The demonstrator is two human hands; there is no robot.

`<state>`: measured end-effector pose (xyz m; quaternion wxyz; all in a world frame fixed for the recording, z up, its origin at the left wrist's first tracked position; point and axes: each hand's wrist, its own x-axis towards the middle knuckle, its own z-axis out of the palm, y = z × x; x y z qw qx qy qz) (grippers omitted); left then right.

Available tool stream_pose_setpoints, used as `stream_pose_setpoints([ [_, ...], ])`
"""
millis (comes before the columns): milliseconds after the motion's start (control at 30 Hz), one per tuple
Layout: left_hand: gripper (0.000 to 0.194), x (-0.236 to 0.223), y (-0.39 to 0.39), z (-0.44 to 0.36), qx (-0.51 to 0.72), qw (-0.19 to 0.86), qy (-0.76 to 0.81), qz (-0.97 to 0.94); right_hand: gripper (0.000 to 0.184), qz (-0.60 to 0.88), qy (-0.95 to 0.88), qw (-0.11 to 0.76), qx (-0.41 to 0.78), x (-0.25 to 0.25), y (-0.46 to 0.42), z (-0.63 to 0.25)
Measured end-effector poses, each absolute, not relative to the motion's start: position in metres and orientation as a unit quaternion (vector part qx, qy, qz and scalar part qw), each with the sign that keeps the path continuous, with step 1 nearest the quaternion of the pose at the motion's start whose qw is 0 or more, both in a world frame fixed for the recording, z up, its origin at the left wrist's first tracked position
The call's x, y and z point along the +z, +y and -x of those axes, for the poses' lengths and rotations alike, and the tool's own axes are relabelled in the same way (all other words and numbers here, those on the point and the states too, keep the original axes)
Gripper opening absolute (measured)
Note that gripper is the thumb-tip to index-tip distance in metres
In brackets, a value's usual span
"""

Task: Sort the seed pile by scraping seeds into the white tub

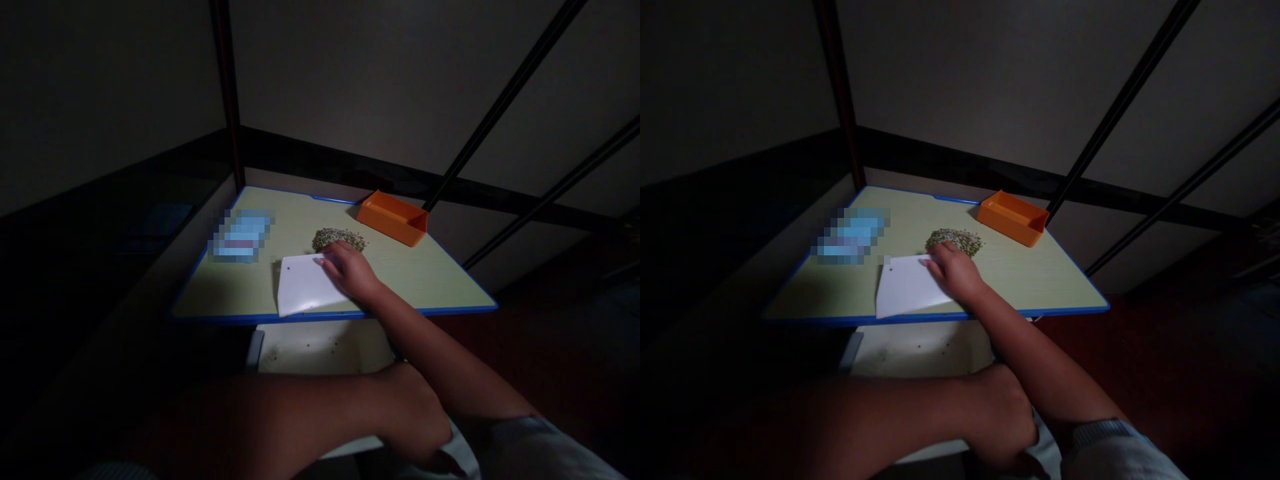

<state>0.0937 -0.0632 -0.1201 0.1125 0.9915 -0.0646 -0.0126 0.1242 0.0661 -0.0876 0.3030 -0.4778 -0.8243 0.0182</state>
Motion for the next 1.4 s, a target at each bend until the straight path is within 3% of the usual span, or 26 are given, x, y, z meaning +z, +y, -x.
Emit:
stream_pose_setpoints([
  [333,0.040,-0.120,-0.064,-0.097,0.003,0.107,-0.065,-0.992,0.016,0.465,-0.807,0.356,0.072,-0.088,0.044,-0.142],
  [567,0.042,-0.114,-0.063,-0.092,-0.008,0.099,-0.051,-0.994,0.032,0.501,-0.652,0.493,0.283,-0.099,0.031,-0.162],
  [700,0.043,-0.116,-0.063,-0.091,-0.017,0.093,-0.046,-0.994,0.038,0.510,-0.564,0.602,0.244,-0.099,0.041,-0.191],
  [900,0.050,-0.124,-0.061,-0.094,-0.013,0.080,-0.053,-0.995,0.040,0.550,-0.489,0.655,0.171,-0.093,0.066,-0.247],
  [1233,0.053,-0.129,-0.060,-0.091,-0.003,0.062,-0.054,-0.997,0.038,0.564,-0.524,0.623,0.138,-0.101,0.100,-0.267],
  [1400,0.042,-0.129,-0.059,-0.090,-0.003,0.056,-0.052,-0.997,0.034,0.549,-0.575,0.599,0.098,-0.095,0.105,-0.245],
])
